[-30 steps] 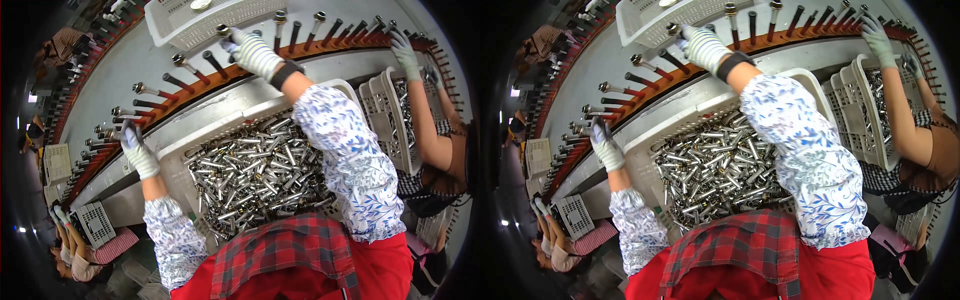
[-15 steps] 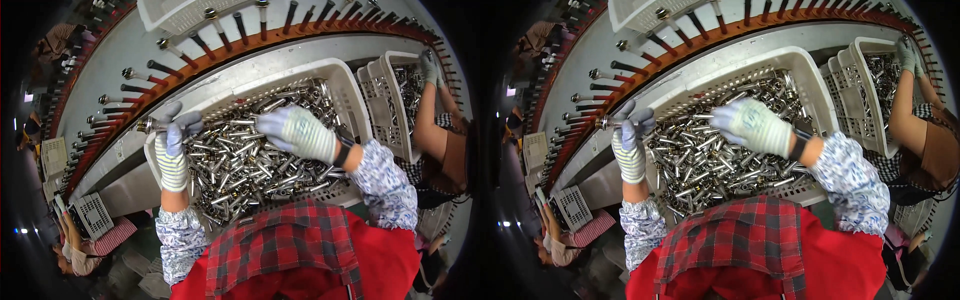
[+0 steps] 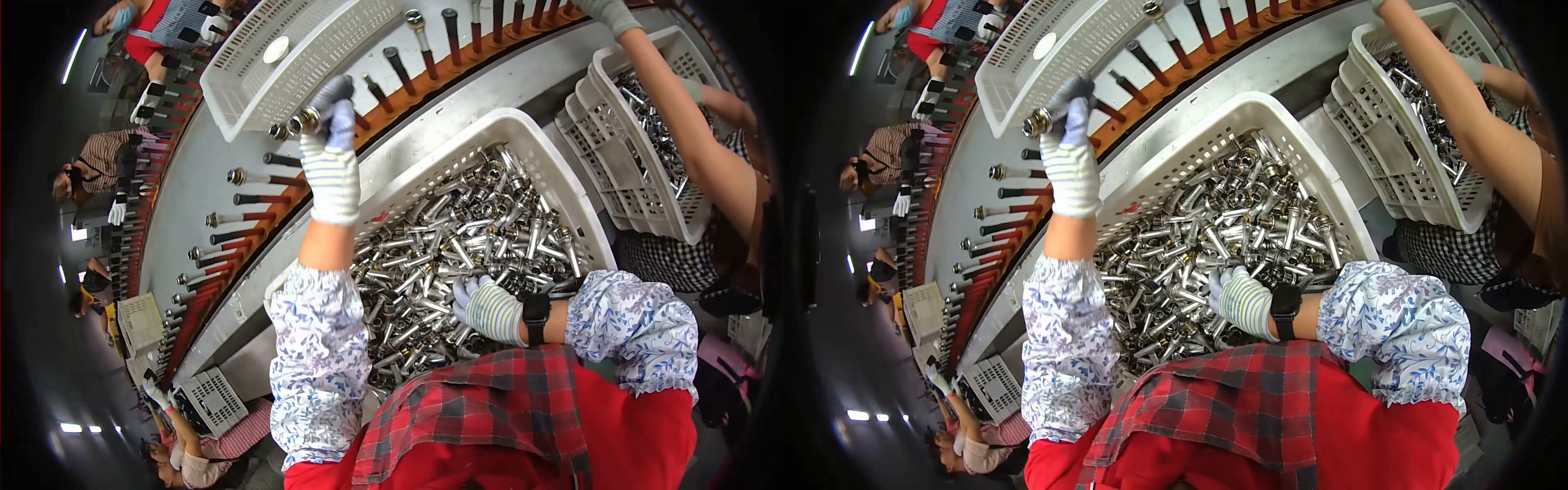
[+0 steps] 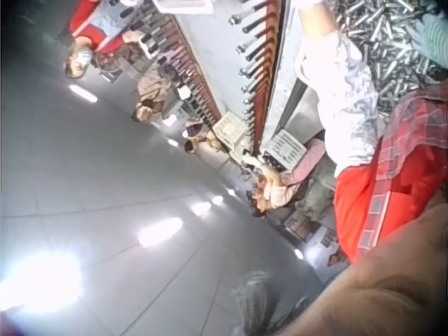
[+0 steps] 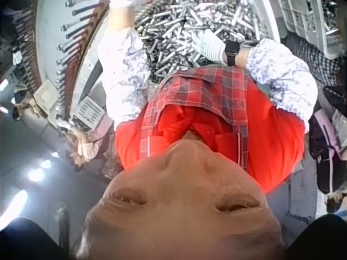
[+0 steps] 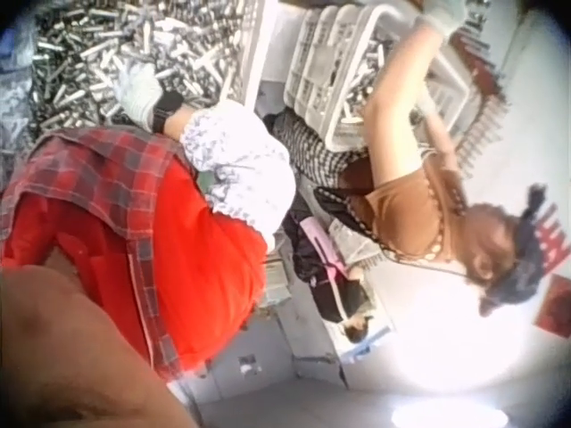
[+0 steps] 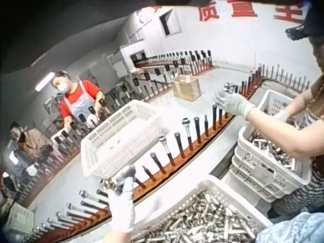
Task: The person picks up small metal components by hand from a plastic bin and places them onto a rotating assembly line fixture for processing.
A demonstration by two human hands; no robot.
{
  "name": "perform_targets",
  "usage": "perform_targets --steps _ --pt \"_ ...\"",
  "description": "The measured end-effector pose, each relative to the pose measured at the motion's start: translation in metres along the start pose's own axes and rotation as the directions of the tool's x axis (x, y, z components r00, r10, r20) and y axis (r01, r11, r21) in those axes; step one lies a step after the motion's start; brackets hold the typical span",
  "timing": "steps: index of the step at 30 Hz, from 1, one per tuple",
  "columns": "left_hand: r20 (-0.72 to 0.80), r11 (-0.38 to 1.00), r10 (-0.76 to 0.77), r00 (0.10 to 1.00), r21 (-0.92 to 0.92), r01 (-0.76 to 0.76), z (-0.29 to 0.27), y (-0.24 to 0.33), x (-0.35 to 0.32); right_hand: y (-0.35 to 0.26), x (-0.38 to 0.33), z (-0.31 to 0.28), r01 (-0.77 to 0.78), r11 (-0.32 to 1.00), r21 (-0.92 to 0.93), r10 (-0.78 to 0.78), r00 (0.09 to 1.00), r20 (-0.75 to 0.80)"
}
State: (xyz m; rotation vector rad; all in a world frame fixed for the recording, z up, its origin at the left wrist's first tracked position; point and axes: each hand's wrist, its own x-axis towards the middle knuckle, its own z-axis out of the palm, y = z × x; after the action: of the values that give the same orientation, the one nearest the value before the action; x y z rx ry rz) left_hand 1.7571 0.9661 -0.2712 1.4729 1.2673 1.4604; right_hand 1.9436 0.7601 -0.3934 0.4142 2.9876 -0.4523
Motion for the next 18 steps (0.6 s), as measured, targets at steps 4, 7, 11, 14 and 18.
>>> perform_targets --steps 4,7,11,14,18 --pt "-0.041 0.987 -0.007 0.999 0.157 0.013 0.004 -0.029 0.035 0.009 0.004 0.006 -0.015 1.0 -0.027 0.015 1.0 -0.015" --pt "-0.128 0.979 -0.081 0.988 0.175 0.103 -0.017 -0.056 0.042 0.014 0.009 0.008 0.04 0.99 -0.138 -0.048 0.997 -0.055" --pt "-0.133 0.974 -0.084 0.988 0.199 0.109 -0.056 -0.068 0.035 0.015 0.031 0.027 0.065 0.988 0.14 -0.049 0.992 -0.115" --pt "-0.109 0.932 -0.151 0.983 0.317 0.178 -0.09 -0.068 0.024 0.005 0.052 0.028 0.104 0.993 -0.06 -0.109 0.99 -0.088" --pt "-0.171 0.906 -0.186 0.968 0.353 0.236 -0.158 -0.076 0.006 0.005 0.082 0.041 -0.08 0.763 0.641 0.117 0.993 -0.015"
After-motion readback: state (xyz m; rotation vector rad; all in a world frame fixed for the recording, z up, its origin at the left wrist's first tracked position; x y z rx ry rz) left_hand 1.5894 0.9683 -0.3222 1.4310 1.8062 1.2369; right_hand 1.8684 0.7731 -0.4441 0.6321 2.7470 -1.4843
